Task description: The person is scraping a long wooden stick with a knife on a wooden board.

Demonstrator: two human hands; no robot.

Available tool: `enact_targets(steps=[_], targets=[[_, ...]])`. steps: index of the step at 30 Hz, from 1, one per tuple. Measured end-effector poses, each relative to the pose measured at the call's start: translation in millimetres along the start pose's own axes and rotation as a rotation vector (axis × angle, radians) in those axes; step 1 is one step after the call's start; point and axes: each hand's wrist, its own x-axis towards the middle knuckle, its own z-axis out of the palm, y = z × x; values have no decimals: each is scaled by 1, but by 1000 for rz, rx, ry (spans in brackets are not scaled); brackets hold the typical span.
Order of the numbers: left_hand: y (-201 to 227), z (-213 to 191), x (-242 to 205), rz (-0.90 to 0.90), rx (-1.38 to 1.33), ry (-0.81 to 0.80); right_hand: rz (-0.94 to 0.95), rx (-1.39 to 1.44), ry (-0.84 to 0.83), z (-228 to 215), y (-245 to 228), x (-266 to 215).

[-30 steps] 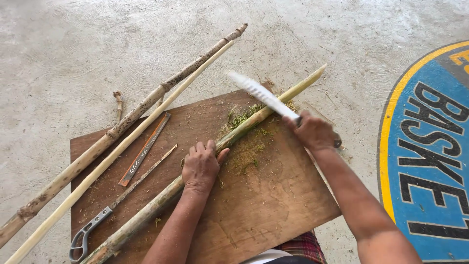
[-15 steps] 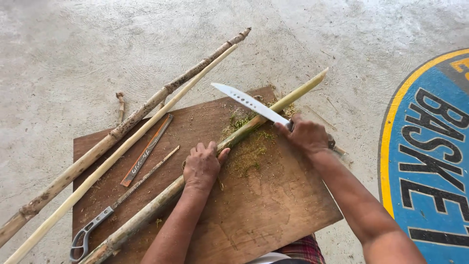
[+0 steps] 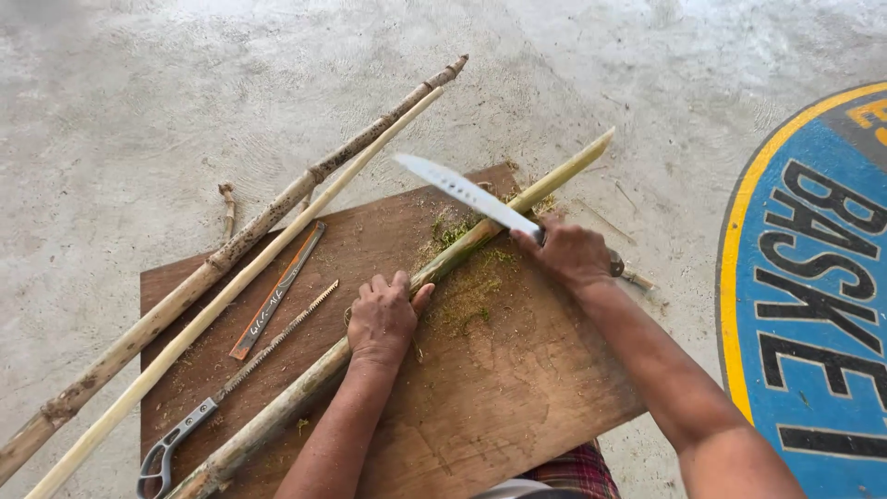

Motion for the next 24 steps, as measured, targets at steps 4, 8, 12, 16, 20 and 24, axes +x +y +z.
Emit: enact_targets(steps=[4,8,12,16,20,24], targets=[[1,1,-4,8,5,26,86,-87,-21,8,24,8],[1,-5,-1,4,28,-9,162,22,-141,-1,14,3],[4,-3,-5,5,59,34,76,24,-123,-6,5,-2],[6,0,-10,22,117,35,247,0,-97,3,29,14],[11,8,-15,28,72,85,51,30,-82,4,4,-12],[9,30,-21,35,59,74,163,-19,-122,9,23,0]])
